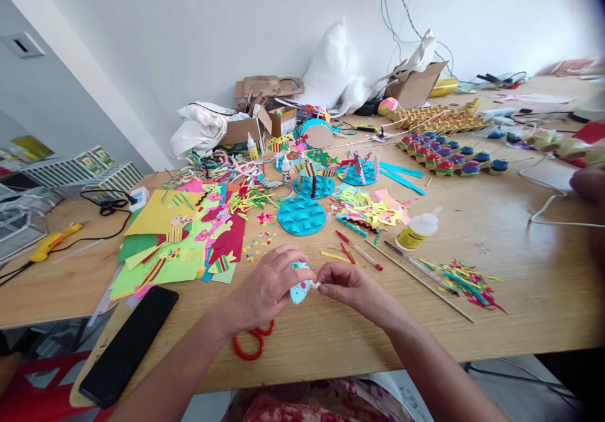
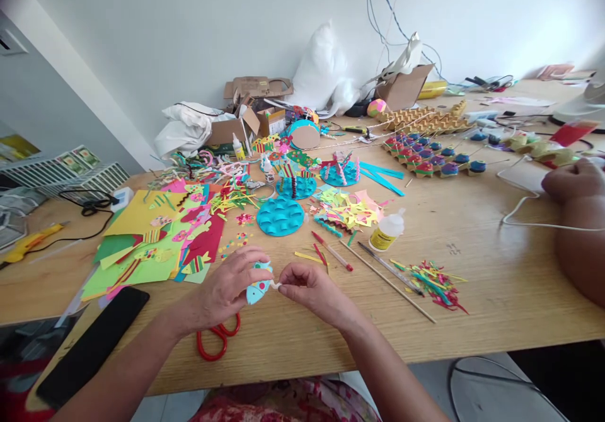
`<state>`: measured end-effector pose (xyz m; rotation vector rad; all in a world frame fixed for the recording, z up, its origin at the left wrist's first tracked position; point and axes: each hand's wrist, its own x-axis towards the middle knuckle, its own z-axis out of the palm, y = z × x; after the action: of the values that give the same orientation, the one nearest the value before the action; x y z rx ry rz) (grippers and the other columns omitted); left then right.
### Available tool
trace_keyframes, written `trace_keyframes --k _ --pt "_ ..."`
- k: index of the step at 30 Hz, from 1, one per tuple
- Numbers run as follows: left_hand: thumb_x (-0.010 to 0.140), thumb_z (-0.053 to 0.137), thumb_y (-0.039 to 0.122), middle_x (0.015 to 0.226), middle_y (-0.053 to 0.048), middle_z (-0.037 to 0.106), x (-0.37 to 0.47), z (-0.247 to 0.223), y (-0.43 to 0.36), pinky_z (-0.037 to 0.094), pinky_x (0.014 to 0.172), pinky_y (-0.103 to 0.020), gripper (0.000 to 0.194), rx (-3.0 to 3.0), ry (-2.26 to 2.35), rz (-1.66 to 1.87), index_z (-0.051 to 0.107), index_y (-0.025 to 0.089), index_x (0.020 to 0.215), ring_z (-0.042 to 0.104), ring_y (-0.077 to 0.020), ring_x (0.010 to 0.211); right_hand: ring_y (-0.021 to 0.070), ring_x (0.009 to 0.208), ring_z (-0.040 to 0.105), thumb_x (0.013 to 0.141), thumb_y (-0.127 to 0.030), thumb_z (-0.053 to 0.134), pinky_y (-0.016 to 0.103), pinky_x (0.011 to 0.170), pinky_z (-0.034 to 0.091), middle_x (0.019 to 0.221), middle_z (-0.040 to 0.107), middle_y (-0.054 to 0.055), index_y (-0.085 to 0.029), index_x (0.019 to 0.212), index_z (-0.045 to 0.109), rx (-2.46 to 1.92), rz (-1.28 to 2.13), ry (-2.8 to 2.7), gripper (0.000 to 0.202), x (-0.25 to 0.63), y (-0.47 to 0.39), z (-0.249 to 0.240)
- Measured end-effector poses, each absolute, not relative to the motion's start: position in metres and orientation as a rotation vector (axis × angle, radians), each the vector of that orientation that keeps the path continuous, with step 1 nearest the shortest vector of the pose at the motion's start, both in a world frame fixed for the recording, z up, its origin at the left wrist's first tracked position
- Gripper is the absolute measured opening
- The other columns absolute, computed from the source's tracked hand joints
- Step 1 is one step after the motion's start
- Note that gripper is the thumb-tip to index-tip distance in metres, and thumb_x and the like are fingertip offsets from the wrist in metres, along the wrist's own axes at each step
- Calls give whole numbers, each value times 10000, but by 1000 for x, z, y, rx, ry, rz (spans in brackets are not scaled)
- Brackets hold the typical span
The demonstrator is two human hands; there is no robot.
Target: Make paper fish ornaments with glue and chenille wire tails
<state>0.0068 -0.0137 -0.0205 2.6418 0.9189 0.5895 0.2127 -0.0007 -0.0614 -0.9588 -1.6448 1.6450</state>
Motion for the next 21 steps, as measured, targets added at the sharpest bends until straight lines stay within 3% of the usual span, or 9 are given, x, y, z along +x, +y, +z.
trace_keyframes --k 3,6,12,17,21 --pt "752 364 -30 1283 -60 419 0 -14 -16 259 1037 -445 538 2691 996 576 465 270 1187 278 -221 1268 121 644 467 741 -350 578 247 605 372 670 525 -10 -170 686 558 -1018 1481 -1687 189 213 -2 -61" --pt "745 328 -43 1300 -55 411 -7 -11 -18 282 1036 -419 570 2529 1147 732 454 263 1209 325 -203 1248 139 668 503 757 -319 556 262 634 398 679 559 3 -179 682 561 -1080 1322 -1735 160 213 -4 -60" --pt "828 474 255 1025 -79 591 -3 -29 -21 451 837 -331 221 1603 1297 1003 548 184 1024 554 -193 964 157 666 538 778 -246 522 276 612 415 693 586 20 -203 690 566 -1129 965 -1871 107 208 -7 -55" --pt "812 501 385 847 -50 607 8 -46 -22 455 722 -271 263 1085 1132 1064 575 154 913 566 -156 820 171 662 541 788 -275 509 286 591 413 691 583 28 -218 685 557 -1202 833 -1882 127 203 -6 -54" --pt "800 502 442 869 -60 606 13 -50 -22 444 666 -251 317 903 1036 1135 577 149 894 565 -145 782 170 641 528 780 -319 523 290 596 407 649 561 16 -214 675 539 -1251 822 -1810 150 198 -4 -62"
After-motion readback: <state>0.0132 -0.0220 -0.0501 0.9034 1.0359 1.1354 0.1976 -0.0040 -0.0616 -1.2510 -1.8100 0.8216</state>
